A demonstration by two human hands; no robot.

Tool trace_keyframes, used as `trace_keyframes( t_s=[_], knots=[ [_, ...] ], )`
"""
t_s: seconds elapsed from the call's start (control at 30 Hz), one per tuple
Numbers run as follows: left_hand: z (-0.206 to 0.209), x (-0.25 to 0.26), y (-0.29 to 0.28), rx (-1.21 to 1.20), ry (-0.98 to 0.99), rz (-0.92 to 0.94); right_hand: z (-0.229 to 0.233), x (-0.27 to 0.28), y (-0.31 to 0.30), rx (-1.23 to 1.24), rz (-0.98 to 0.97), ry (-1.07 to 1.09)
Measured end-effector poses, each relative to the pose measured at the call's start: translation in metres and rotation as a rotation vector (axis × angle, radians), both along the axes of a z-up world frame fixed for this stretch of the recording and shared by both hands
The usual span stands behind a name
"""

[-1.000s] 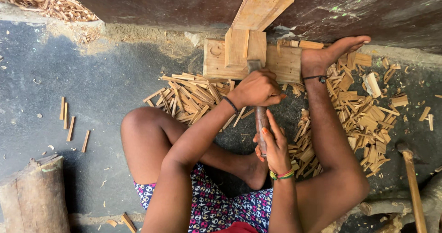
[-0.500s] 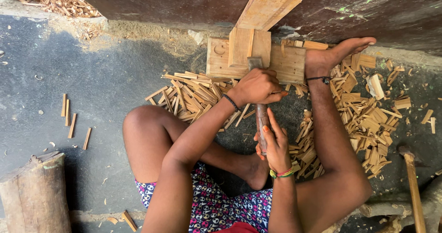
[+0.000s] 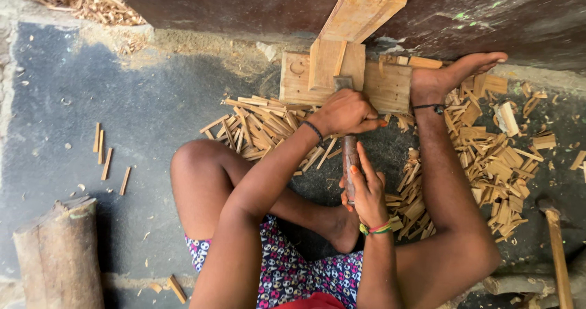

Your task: The person sits on the floor and uses a chisel and mallet to carve a wooden piece held between their feet. They repeatedly strike the chisel to remove wood shavings, occasionally adjusting the wood's position.

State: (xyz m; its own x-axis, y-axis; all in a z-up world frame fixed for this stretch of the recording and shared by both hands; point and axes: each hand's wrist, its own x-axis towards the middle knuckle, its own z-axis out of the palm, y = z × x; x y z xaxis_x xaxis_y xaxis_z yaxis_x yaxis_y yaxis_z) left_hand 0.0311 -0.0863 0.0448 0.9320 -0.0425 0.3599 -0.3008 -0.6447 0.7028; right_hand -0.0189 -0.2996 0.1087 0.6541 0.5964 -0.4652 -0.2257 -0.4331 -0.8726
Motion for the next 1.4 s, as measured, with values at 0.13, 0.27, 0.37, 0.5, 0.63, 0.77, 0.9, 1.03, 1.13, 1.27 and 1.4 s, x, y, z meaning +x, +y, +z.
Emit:
trace_keyframes(
  t_s=[0.13, 0.27, 0.37, 0.5, 0.63, 0.77, 0.9, 1.03, 1.13, 1.27, 1.4],
  knots=[
    [-0.002, 0.004, 0.004, 0.001, -0.045, -0.008, -0.009, -0.005, 0.006, -0.075, -0.025, 0.021],
    [-0.011, 0.012, 0.007, 0.072, 0.121, -0.034, -0.014, -0.009, 0.009, -0.064, -0.041, 0.084],
    [-0.011, 0.027, 0.017, 0.084, 0.288, -0.074, -0.017, 0.003, 0.028, -0.095, -0.042, 0.068],
    [-0.010, 0.044, 0.035, 0.103, 0.117, -0.022, -0.022, 0.020, 0.045, -0.075, -0.038, 0.044],
    [-0.010, 0.049, 0.040, 0.074, 0.129, -0.008, -0.027, 0.029, 0.047, 0.038, -0.060, 0.190],
    [-0.011, 0.055, 0.043, 0.113, 0.177, -0.027, -0.030, 0.034, 0.045, 0.030, -0.064, 0.208],
    [-0.016, 0.058, 0.043, 0.132, 0.161, -0.002, -0.043, 0.042, 0.054, 0.096, -0.057, 0.232],
    [-0.026, 0.064, 0.047, 0.136, 0.033, 0.052, -0.057, 0.042, 0.048, 0.154, -0.050, 0.202],
    [-0.026, 0.055, 0.038, 0.140, -0.151, 0.139, -0.069, 0.044, 0.047, 0.264, -0.096, 0.216],
    [-0.020, 0.023, 0.026, 0.152, -0.196, 0.325, -0.075, 0.048, 0.042, 0.399, -0.155, 0.209],
    [-0.025, -0.017, 0.036, 0.093, -0.306, 0.441, -0.070, 0.050, 0.019, 0.409, -0.222, 0.121]
  ],
)
